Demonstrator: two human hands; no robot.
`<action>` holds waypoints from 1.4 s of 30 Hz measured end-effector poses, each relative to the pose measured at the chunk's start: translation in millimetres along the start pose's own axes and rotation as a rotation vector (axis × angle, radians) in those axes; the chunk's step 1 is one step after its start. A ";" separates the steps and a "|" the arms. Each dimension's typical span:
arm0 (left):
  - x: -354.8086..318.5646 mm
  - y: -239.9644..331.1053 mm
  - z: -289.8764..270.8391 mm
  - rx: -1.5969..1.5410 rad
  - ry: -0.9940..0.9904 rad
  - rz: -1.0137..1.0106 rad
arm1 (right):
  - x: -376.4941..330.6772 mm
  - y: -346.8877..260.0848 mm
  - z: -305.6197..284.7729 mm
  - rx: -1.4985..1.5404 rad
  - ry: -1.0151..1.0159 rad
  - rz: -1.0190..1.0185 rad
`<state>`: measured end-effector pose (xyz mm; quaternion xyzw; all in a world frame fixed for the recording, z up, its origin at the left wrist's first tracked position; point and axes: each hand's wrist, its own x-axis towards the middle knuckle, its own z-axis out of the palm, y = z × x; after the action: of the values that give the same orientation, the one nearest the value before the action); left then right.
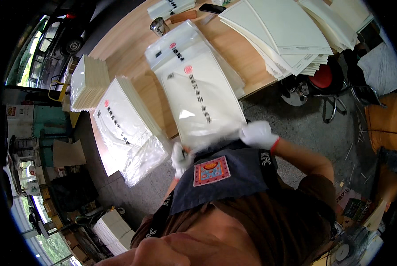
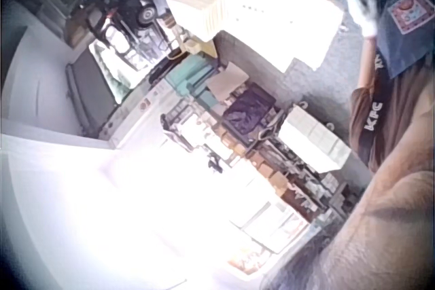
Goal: The person repeatedly picks up stacks of white paper documents and places them into clear plastic sleeves on a table. The person then smooths the sleeves and stacks the packaged items. The process is repeated continuously throughout the clip.
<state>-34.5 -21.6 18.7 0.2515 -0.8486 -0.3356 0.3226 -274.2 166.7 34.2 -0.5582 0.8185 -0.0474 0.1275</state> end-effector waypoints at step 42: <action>119.6 4.5 13.7 0.304 -0.081 0.137 | 107.9 -85.4 61.6 0.873 -0.689 -0.006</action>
<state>-124.8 -90.0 59.4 0.2252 -0.9170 -0.1906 0.2686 -218.3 38.9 -23.2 -0.4392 0.6320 -0.1974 0.6072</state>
